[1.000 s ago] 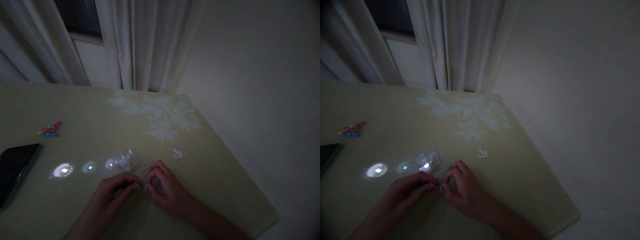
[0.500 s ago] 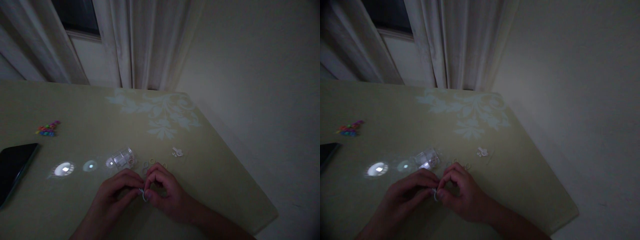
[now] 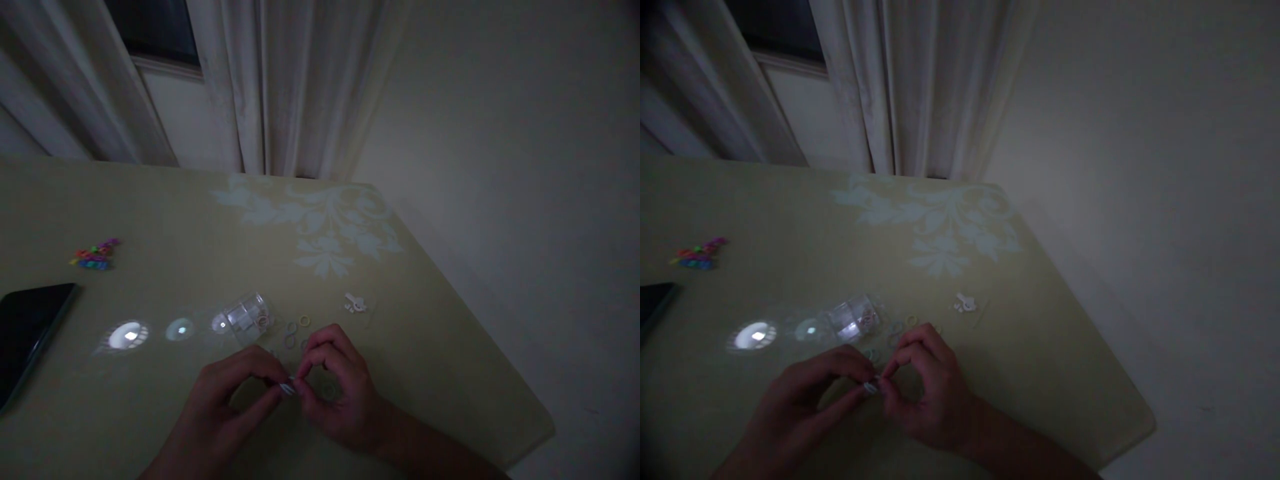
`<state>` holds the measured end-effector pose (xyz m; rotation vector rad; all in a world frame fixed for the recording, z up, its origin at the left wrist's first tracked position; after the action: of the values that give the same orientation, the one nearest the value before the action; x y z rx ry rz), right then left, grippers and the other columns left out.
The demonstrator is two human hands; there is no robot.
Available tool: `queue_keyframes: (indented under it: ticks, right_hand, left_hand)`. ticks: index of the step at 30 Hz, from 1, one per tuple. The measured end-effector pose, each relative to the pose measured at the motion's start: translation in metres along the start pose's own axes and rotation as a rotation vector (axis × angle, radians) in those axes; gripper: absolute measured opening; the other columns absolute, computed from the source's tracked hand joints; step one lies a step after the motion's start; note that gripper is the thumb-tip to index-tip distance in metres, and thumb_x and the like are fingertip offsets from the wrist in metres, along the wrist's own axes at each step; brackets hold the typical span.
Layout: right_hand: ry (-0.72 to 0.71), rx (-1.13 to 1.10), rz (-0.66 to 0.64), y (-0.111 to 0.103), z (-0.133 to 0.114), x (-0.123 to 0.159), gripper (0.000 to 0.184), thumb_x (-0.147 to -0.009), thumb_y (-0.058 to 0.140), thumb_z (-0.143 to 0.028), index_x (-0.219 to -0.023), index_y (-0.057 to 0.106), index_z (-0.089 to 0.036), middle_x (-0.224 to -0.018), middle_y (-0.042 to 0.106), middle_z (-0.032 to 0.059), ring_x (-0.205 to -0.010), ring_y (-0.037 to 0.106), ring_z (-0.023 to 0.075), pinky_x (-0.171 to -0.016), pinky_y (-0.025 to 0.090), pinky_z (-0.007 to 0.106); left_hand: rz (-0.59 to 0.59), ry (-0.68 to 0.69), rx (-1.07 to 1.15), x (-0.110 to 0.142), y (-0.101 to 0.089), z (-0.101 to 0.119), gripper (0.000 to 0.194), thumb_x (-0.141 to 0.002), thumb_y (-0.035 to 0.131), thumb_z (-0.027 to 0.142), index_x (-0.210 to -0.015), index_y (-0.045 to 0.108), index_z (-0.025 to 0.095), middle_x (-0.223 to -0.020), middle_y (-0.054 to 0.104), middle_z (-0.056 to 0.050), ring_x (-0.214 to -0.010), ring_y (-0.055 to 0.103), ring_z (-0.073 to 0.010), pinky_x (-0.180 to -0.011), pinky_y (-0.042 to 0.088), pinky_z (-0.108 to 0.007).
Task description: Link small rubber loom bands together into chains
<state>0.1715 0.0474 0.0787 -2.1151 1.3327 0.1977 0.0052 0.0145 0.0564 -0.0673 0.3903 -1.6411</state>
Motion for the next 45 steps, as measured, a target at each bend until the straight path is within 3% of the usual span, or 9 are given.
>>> queue_keyframes:
  ticks: [4,7,11,14,21,28,35,39,45]
  right_hand:
    - [0.013,-0.03,-0.039,0.003,0.003,0.001,0.007,-0.094,0.069,-0.022,-0.101,0.07,-0.023,-0.105,0.063,0.0069,-0.096,0.065,0.0202,-0.082,0.057,0.032]
    - [0.037,0.002,-0.084,0.009,0.012,0.0,0.013,-0.101,0.064,-0.026,-0.112,0.07,-0.023,-0.11,0.065,0.0076,-0.103,0.065,0.0208,-0.09,0.057,0.034]
    - [0.028,0.265,-0.231,0.029,0.027,-0.001,0.017,-0.1,0.069,-0.024,-0.117,0.073,-0.024,-0.124,0.065,0.0092,-0.112,0.063,0.0234,-0.101,0.053,0.04]
    - [-0.022,0.419,-0.291,0.042,0.032,-0.001,0.018,-0.097,0.076,-0.024,-0.115,0.075,-0.026,-0.128,0.065,0.0083,-0.113,0.061,0.0248,-0.103,0.051,0.043]
    - [-0.037,0.565,-0.375,0.054,0.04,0.004,0.007,-0.103,0.066,-0.021,-0.109,0.068,-0.018,-0.121,0.067,0.0092,-0.109,0.058,0.026,-0.097,0.051,0.043]
    - [0.024,0.48,-0.399,0.041,0.038,-0.004,0.01,-0.1,0.073,-0.024,-0.103,0.066,-0.018,-0.122,0.066,0.0076,-0.111,0.057,0.0241,-0.099,0.051,0.04]
    - [-0.093,0.644,-0.468,0.051,0.04,0.005,0.009,-0.103,0.068,-0.023,-0.106,0.065,-0.015,-0.121,0.067,0.0094,-0.111,0.057,0.0278,-0.097,0.05,0.045]
    - [0.001,0.504,-0.514,0.046,0.038,0.004,0.002,-0.103,0.064,-0.017,-0.104,0.062,-0.016,-0.121,0.064,0.0102,-0.113,0.054,0.027,-0.101,0.048,0.044]
    - [0.199,-0.095,-0.426,0.022,0.018,-0.009,0.007,-0.107,0.057,-0.019,-0.101,0.058,-0.021,-0.116,0.056,0.0055,-0.114,0.054,0.0193,-0.103,0.046,0.035]
  left_hand:
    - [0.048,0.083,-0.037,-0.002,-0.006,0.008,0.014,-0.093,0.071,0.02,-0.098,0.08,0.029,-0.089,0.082,0.0,-0.082,0.078,-0.0162,-0.074,0.062,-0.022]
    - [0.142,0.09,-0.047,-0.002,-0.017,0.015,0.016,-0.093,0.069,0.02,-0.098,0.08,0.03,-0.095,0.082,0.0,-0.088,0.079,-0.0172,-0.079,0.064,-0.024]
    - [0.356,-0.025,0.002,0.003,-0.039,0.012,0.014,-0.088,0.071,0.02,-0.093,0.078,0.03,-0.092,0.082,0.002,-0.084,0.078,-0.0148,-0.079,0.064,-0.021]
    - [0.42,-0.037,0.051,0.005,-0.047,0.01,0.008,-0.083,0.075,0.021,-0.085,0.077,0.028,-0.089,0.081,0.002,-0.083,0.078,-0.015,-0.078,0.064,-0.021]
    - [0.38,-0.054,0.019,0.0,-0.044,0.004,0.013,-0.084,0.075,0.022,-0.091,0.083,0.03,-0.091,0.083,0.002,-0.082,0.079,-0.0145,-0.076,0.064,-0.019]
    - [0.317,0.018,-0.004,-0.003,-0.041,0.003,0.016,-0.085,0.076,0.018,-0.093,0.082,0.03,-0.089,0.081,0.003,-0.08,0.077,-0.013,-0.073,0.062,-0.017]
    - [0.331,0.078,-0.018,-0.006,-0.041,0.009,0.019,-0.085,0.075,0.016,-0.092,0.082,0.032,-0.088,0.081,0.005,-0.08,0.078,-0.0114,-0.074,0.061,-0.014]
    - [0.283,0.117,-0.058,-0.007,-0.039,0.011,0.019,-0.089,0.072,0.018,-0.095,0.082,0.033,-0.091,0.081,0.005,-0.083,0.077,-0.0111,-0.075,0.06,-0.013]
    - [0.136,0.198,-0.083,-0.006,-0.025,0.01,0.027,-0.094,0.069,0.015,-0.106,0.08,0.036,-0.093,0.08,0.004,-0.084,0.078,-0.0125,-0.073,0.06,-0.015]
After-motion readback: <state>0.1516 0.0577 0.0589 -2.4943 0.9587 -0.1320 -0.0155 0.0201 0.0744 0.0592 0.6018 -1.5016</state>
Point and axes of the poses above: each hand's wrist, its own x-axis away from the middle knuckle, its own y-axis out of the palm, z = x × y, the point moved 8 cm from there along -x, towards the middle knuckle
